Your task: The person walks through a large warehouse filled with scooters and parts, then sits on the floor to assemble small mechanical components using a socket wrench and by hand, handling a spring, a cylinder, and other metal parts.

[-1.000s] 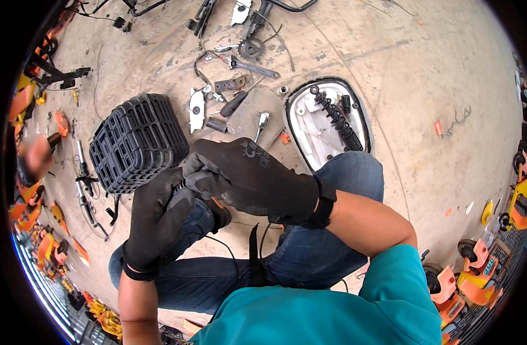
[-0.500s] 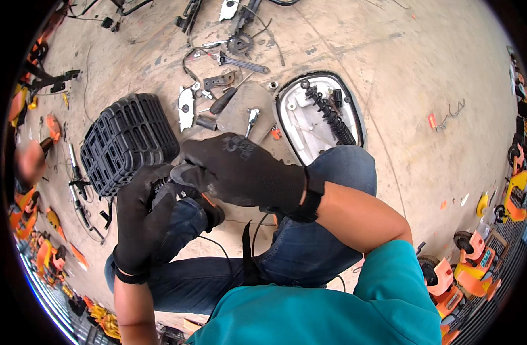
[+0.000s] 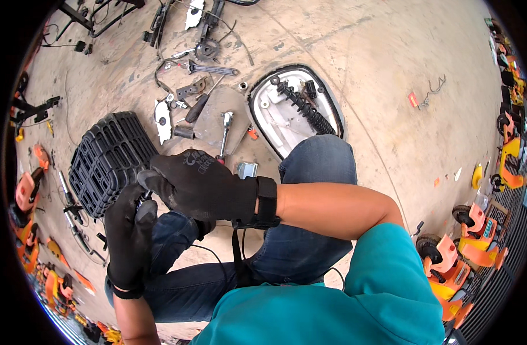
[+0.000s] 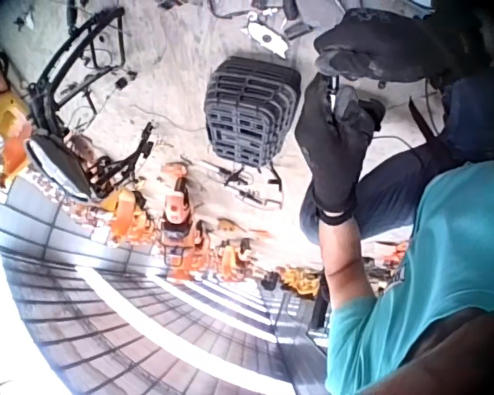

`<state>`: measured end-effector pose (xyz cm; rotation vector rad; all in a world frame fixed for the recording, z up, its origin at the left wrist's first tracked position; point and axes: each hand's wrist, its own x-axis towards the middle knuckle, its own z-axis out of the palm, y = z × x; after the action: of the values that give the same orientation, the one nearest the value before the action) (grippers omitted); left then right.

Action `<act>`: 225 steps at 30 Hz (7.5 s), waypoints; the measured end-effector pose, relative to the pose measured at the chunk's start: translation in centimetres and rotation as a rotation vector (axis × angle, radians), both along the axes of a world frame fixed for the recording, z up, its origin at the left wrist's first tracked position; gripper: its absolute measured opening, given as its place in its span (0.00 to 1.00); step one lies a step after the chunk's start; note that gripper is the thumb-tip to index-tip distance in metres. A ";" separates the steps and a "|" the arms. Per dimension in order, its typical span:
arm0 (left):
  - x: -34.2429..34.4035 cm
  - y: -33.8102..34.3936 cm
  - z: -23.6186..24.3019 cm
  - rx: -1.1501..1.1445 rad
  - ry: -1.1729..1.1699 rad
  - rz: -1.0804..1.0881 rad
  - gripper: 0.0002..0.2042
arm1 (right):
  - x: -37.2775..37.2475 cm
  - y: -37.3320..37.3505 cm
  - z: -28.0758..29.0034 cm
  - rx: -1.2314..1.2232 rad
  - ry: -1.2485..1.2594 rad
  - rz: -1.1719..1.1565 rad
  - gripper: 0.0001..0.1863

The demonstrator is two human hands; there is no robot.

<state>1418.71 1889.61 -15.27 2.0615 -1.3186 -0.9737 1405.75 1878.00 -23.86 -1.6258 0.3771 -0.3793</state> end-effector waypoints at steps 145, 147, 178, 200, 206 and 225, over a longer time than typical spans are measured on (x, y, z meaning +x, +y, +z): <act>5.0 -4.2 -2.3 -0.145 0.518 0.391 0.12 | -1.7 -7.2 -17.3 -0.151 0.690 -0.396 0.11; 5.0 -4.4 -3.5 -0.094 0.563 0.426 0.09 | -3.2 -4.4 -13.4 -0.054 0.692 -0.391 0.09; 13.1 -8.1 7.0 0.393 0.662 0.772 0.11 | -3.3 -40.5 24.1 0.474 0.779 -0.400 0.12; 0.6 -54.1 22.1 -0.491 1.321 1.421 0.18 | 15.1 -80.3 11.8 -0.696 0.932 0.500 0.14; 4.3 -56.3 18.0 -0.627 1.341 1.541 0.17 | 30.1 -81.0 12.8 -0.839 0.898 0.603 0.15; 10.1 -80.3 -1.8 -0.158 1.639 2.268 0.14 | 56.9 -81.8 -23.1 -1.175 0.355 0.965 0.16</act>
<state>1428.78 1809.28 -17.03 0.6682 1.4713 -0.6133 1462.62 1796.19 -46.95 -2.7743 -0.5152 0.5599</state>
